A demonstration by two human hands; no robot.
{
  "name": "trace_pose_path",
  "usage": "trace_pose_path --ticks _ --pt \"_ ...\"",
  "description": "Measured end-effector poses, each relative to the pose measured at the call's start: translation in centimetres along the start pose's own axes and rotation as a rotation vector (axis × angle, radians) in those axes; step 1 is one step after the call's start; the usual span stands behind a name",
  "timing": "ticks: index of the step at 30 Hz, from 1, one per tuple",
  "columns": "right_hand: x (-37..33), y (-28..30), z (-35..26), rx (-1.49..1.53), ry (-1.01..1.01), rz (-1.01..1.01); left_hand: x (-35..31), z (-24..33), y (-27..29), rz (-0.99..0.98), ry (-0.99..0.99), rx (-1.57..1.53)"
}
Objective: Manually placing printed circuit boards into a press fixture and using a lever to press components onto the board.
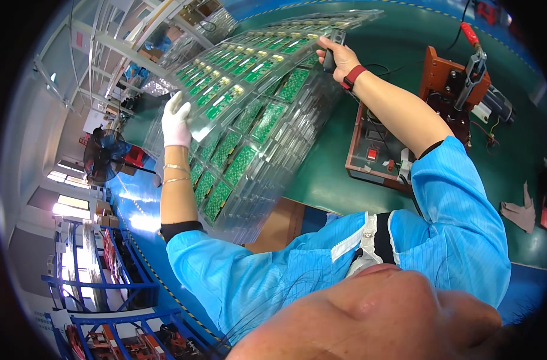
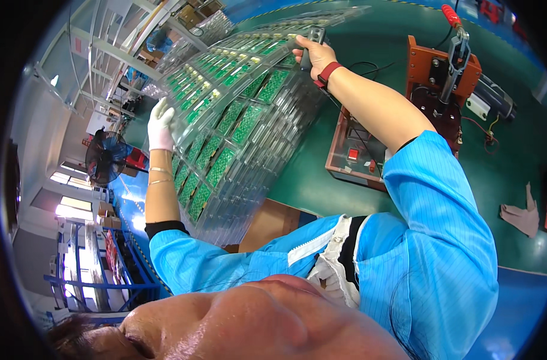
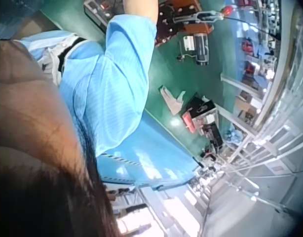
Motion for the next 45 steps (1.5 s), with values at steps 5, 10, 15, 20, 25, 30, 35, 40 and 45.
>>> trace_pose_path --ticks 5,10,15,20,25,30,35,40,45 --pt "2.1 5.0 -2.3 -0.002 0.104 0.179 4.4 -1.8 -6.6 -0.142 0.027 -0.006" --pt "3.8 9.7 -5.1 -0.004 0.177 0.305 6.9 -1.8 -14.0 -0.228 0.035 -0.068" --pt "4.1 13.1 -6.1 -0.021 0.188 0.496 9.6 -3.0 -19.1 -0.3 0.057 -0.102" --pt "4.2 16.2 -6.6 -0.072 0.141 0.612 12.0 -3.1 -25.5 -0.295 0.116 -0.203" --pt "1.9 15.1 -6.1 -0.107 -0.005 0.703 11.8 -1.8 -32.0 -0.221 0.2 -0.209" --pt "-4.1 11.3 -8.6 -0.081 0.105 0.652 11.0 -0.6 -38.4 -0.216 0.224 -0.175" --pt "-18.5 2.0 -7.2 -0.062 -0.117 0.018 11.9 -1.0 -45.6 -0.245 0.263 -0.152" --pt "-31.5 3.3 -13.9 -0.558 -0.028 -0.327 12.9 -5.4 -51.9 -0.275 0.268 0.049" --pt "-37.7 16.4 -21.1 -0.668 0.206 0.134 10.6 -6.7 -56.7 -0.315 0.307 0.171"
Point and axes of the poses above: each hand's wrist, its own x-axis towards the middle knuckle, its own y-axis out of the back of the hand, z = x × y, the point moved 10 cm from there along x, towards the middle knuckle, and after that the axes turned 4 degrees about -x, right-handed, at the moved point
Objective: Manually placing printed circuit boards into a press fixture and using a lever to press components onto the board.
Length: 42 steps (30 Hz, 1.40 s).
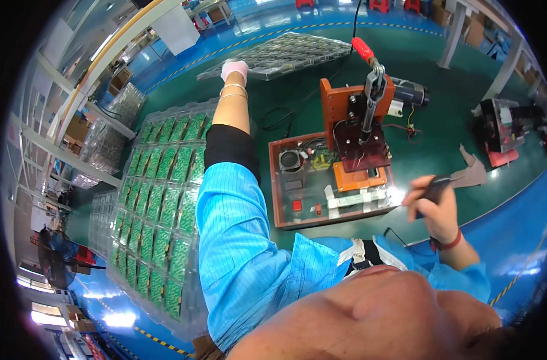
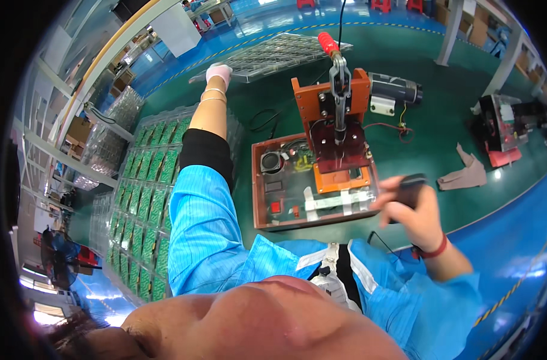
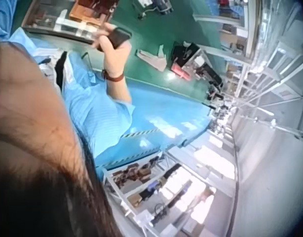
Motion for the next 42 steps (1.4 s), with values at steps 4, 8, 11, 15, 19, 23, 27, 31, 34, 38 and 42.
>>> trace_pose_path --ticks 4,8,11,15,19,23,27,31,34,38,42 --pt "-3.8 10.1 0.4 -0.002 0.155 0.491 -2.0 -1.5 -3.7 -0.062 0.075 0.17" --pt "-6.7 14.6 3.5 0.059 0.113 0.689 -1.4 -3.6 -5.6 -0.006 0.1 0.147" --pt "-6.7 15.1 5.3 0.052 0.051 0.702 -0.7 -5.8 -6.7 0.036 0.116 0.148" --pt "-5.9 15.7 6.8 0.057 -0.026 0.719 -0.5 -9.1 -7.2 0.091 0.141 0.171" --pt "-4.8 16.0 8.2 0.077 -0.072 0.7 -1.1 -10.6 -5.9 0.155 0.016 0.381" --pt "-4.1 16.1 9.4 0.096 -0.081 0.689 -4.3 -6.7 -10.8 -0.271 -0.29 0.866" --pt "-3.3 15.8 10.2 0.099 -0.101 0.664 -10.0 -6.5 -14.5 -0.501 -0.634 1.126" --pt "-3.6 15.4 10.5 0.098 -0.111 0.653 -11.9 -8.0 -15.5 -0.572 -0.772 1.219" --pt "-3.7 15.4 10.6 0.096 -0.113 0.651 -11.6 -8.4 -15.7 -0.565 -0.766 1.181" --pt "-4.4 16.2 11.4 0.133 -0.108 0.66 -11.9 -8.6 -15.5 -0.519 -0.639 1.198" --pt "-5.0 16.3 11.4 0.168 -0.107 0.664 -10.3 -8.9 -14.1 -0.462 -0.542 1.244"
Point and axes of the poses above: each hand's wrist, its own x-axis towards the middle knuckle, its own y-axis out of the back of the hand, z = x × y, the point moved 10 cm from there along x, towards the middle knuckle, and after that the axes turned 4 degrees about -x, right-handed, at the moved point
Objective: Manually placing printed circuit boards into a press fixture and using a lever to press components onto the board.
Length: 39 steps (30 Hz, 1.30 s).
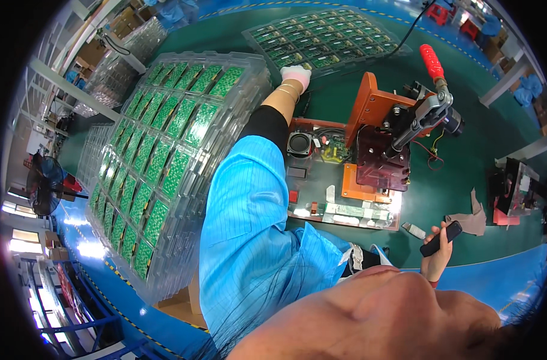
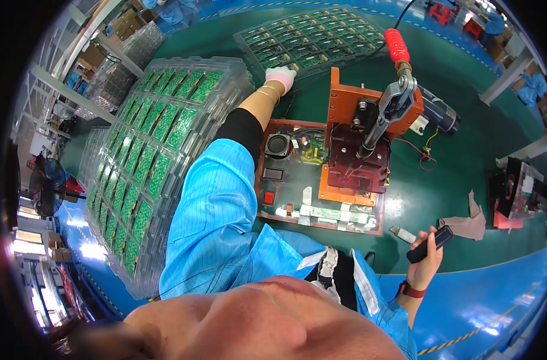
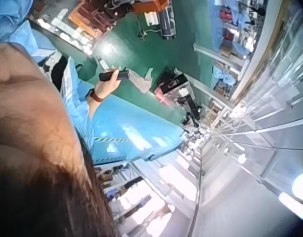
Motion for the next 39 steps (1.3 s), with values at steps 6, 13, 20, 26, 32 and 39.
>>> trace_pose_path --ticks 6,13,20,26,32,39 --pt "-0.1 -0.6 0.3 -0.027 -0.019 -0.001 -0.8 -5.3 -1.1 0.072 0.226 -0.02" --pt "0.3 -0.9 1.0 -0.047 -0.046 -0.004 0.9 -5.1 -1.5 0.008 0.171 -0.042" --pt "0.9 -1.6 1.3 -0.044 -0.048 -0.04 -0.7 -4.4 -2.7 -0.063 0.12 -0.051" --pt "0.6 -1.6 1.1 -0.044 -0.044 -0.049 -1.3 -3.9 -3.2 -0.078 0.079 -0.082" --pt "0.2 -1.1 0.7 -0.047 -0.014 -0.047 -0.7 -4.1 -3.0 -0.058 0.049 -0.115" --pt "0.4 -1.0 1.3 -0.04 -0.031 -0.064 0.1 -4.9 -2.7 -0.034 0.043 -0.142"
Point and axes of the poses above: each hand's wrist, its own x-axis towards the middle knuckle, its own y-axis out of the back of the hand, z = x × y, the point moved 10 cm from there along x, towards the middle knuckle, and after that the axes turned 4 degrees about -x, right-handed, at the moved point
